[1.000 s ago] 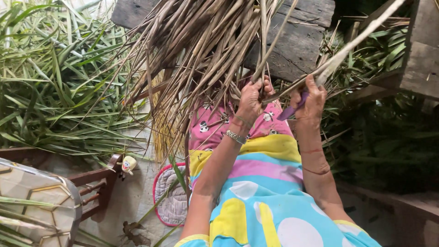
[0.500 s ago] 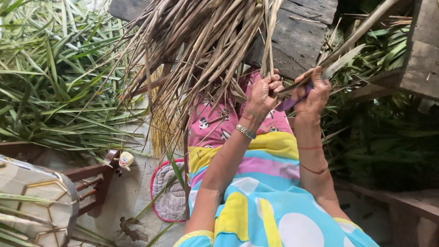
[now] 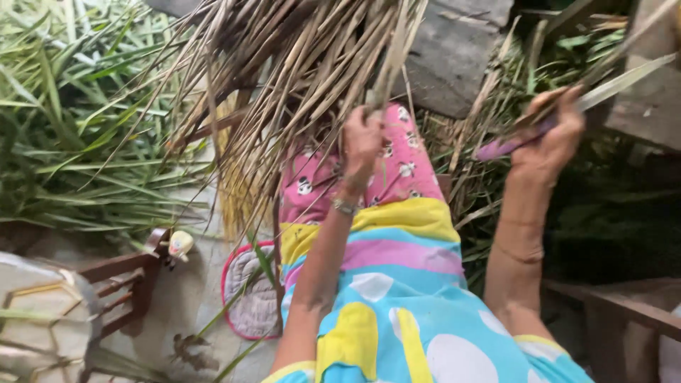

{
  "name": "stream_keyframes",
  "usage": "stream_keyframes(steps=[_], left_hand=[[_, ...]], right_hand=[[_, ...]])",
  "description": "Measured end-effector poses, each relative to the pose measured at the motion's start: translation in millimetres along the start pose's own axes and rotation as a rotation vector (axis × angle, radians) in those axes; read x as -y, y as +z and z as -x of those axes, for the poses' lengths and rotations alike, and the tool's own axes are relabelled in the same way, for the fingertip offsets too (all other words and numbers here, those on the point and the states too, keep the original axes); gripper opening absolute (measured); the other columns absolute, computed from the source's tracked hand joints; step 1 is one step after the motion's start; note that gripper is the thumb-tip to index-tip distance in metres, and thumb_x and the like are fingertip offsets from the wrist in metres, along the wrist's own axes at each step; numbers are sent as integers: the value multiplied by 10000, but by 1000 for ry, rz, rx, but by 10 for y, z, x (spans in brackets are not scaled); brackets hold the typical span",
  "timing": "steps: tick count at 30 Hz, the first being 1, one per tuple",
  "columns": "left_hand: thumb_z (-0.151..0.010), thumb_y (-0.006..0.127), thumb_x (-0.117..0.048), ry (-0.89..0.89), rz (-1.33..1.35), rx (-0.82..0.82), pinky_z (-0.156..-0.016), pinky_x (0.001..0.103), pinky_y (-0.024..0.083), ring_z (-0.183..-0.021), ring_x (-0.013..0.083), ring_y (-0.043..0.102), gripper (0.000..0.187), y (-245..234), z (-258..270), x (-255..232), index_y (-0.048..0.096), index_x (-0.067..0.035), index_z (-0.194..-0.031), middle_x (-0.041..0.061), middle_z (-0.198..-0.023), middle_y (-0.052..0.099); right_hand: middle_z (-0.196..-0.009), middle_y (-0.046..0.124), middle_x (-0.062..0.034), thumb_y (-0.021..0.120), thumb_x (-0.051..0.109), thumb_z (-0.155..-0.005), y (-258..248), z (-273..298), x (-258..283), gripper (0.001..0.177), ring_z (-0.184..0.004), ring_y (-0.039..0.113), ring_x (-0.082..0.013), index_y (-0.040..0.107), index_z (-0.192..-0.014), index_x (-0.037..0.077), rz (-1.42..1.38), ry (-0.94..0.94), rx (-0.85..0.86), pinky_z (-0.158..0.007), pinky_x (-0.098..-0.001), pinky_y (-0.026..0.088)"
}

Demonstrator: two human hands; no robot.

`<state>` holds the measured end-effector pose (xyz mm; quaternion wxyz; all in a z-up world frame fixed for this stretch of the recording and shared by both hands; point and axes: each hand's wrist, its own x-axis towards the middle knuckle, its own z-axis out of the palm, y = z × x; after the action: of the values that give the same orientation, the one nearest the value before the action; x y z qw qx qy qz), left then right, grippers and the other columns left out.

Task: Stripping fibers from dried palm fronds using hands and a small knife.

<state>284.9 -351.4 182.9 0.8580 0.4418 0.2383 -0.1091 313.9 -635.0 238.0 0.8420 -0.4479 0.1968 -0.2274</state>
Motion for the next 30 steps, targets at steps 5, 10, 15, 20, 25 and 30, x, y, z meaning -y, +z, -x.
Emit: stream_keyframes(steps=[5,10,15,20,25,30], left_hand=[[-830,750,-276,820,-1323,-707,-1072,516,427,-1368,354,423,696,-303,125,-49,487,-160,-1464,132,-1477,431],[-962,561,-319,510,-709,84,-728,320,482,-821,201,612,240,284,377,96,661,-121,-1055,59,-871,606],[-985,606,-392,-506,28,565,-367,368,556,-473,253,674,294,449,-37,674,625,-103,-934,179,-743,667],[-974,650,-233,-201,-90,480,-252,183,316,-376,90,502,178,324,-398,1172,627,-56,-966,117,-655,644],[-925,634,-104,139,-287,287,-249,248,452,-378,174,611,129,321,-405,952,621,-1,-1001,152,-676,661],[-976,578,-390,194,-920,192,-964,512,557,-1071,378,717,223,226,-495,890,691,-296,-1143,76,-1046,764]], right_hand=[[-446,376,-106,543,597,-1007,-319,227,-373,568,-287,408,-202,652,-900,51,275,139,274,-308,-298,438],[-459,390,-76,589,496,-1013,-113,616,-685,456,-273,340,-136,647,-889,61,206,214,279,-272,-286,405],[-740,628,-147,662,375,-1015,-464,528,-1043,350,-323,400,-113,683,-953,31,235,198,214,-238,-246,364],[-625,647,-172,750,479,-963,-286,901,-1062,498,-335,537,-160,645,-1062,3,502,49,1,-255,-303,457],[-673,645,-94,434,539,-1070,-364,1054,-1075,507,-340,490,-114,649,-1202,99,570,108,178,-277,-234,391],[-816,675,-131,561,247,-1118,-427,1101,-428,297,-733,555,-196,702,-1286,46,1081,-182,492,-716,-386,480]])
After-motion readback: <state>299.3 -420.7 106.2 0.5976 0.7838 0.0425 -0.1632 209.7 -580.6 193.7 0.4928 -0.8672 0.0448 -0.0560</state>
